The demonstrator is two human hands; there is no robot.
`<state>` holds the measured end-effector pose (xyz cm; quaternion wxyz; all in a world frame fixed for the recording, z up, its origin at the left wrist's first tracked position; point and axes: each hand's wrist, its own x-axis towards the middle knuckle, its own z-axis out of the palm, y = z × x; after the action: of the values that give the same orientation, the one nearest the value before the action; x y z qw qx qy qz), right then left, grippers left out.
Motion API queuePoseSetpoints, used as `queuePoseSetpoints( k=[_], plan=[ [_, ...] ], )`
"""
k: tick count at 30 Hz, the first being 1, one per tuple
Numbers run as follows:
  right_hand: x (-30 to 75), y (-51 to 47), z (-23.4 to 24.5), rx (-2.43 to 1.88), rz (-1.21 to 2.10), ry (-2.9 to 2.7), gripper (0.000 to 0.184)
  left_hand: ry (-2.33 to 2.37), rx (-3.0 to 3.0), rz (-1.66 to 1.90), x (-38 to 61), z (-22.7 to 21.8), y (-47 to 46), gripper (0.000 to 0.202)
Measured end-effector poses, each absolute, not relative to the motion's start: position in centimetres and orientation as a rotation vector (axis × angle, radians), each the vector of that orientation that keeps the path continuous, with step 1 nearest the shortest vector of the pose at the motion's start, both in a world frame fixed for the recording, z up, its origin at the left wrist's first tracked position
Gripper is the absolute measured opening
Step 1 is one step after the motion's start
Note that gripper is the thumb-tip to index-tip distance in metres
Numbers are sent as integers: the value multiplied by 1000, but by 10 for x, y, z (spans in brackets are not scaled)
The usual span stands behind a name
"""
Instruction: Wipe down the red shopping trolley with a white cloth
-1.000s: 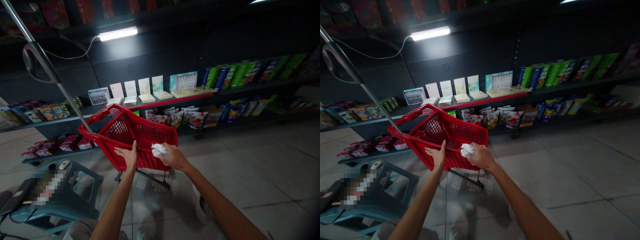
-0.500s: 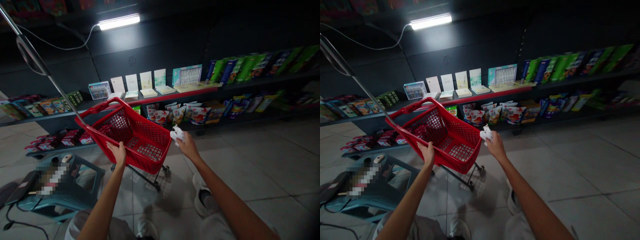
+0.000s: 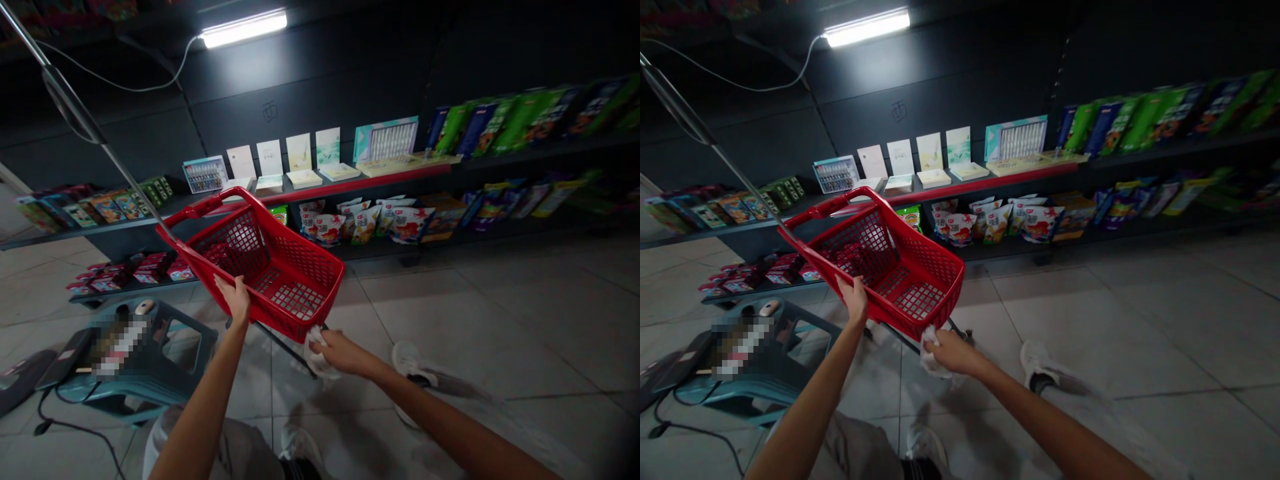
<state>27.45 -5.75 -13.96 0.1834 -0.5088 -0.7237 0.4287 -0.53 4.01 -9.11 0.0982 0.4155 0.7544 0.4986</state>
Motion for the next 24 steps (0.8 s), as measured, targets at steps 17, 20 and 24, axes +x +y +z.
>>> queuePoseSetpoints(
  k=[17, 20, 24],
  plan=[
    [243, -66, -147, -1619, 1268, -1996, 30, 2298, 1270, 1461, -9, -87, 38, 77],
    [249, -62, -138, -1527, 1426, -1927, 26, 2281, 1337, 1393, -18, -82, 37, 75],
    [303, -13, -111, -1510, 1469, -1747, 23, 2253, 1355, 1365, -24, -79, 36, 72]
  ],
)
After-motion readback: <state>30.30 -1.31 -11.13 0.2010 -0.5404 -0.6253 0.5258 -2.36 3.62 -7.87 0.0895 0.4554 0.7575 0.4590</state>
